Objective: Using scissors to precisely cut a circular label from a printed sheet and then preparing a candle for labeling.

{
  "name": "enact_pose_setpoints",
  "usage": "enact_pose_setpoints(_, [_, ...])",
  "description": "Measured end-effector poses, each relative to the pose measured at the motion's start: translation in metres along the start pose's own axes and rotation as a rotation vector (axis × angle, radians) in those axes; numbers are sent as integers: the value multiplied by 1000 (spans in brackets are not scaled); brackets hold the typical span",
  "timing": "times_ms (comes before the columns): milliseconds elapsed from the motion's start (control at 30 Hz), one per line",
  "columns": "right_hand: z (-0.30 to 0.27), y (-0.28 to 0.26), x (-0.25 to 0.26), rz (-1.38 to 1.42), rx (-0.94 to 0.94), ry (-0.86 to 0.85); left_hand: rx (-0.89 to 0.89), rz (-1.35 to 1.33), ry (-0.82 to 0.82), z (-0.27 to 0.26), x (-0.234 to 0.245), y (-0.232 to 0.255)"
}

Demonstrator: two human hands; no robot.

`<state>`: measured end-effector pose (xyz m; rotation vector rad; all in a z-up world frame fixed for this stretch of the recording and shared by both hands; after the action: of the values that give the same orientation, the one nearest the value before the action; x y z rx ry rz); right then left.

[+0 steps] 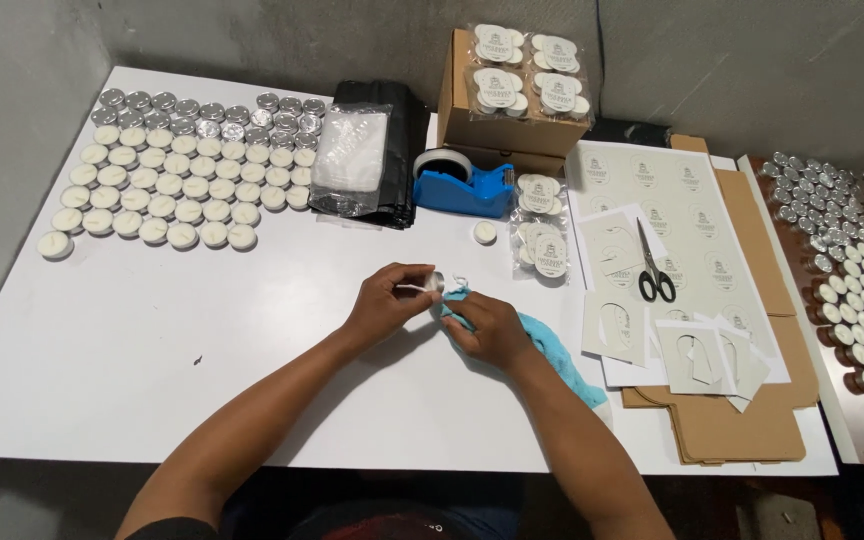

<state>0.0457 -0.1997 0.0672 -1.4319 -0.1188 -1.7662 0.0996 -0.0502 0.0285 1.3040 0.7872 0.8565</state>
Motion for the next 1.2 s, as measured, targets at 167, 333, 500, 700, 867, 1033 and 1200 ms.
enact_pose_setpoints(167, [-4,30,-8,-49,-166,-218,-39,350,53,38,6,-17])
enact_pose_setpoints(333, [-7,36,-12,-43,-199,-279,-32,581,85,70,-1,-18])
enact_pose_setpoints(500, [-10,45,-16,-10,-224,-277,-58,594,135,95,-8,-25])
enact_pose_setpoints(700, [-9,44,-16,-3,-226,-295,-47,640,144,111,-17,-24])
enact_pose_setpoints(867, [-9,47,-16,13,-237,-310,-47,701,140,121,-21,-37])
enact_pose_setpoints(1033, [-13,51,-18,13,-244,-320,-58,724,143,119,-20,-38])
enact_pose_setpoints(1200, [-13,48,-18,-2,-244,-318,50,692,84,102,-11,-48])
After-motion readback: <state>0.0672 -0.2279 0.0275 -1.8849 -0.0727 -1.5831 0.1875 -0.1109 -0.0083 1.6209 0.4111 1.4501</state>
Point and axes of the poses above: each hand's wrist, its own z-axis towards the middle knuckle, its own x-axis out of the back of the hand, y = z × x, the point moved 10 cm from there along z, towards the middle knuckle, and after that the axes turned 14 degrees about -y, right-handed, at the moved point
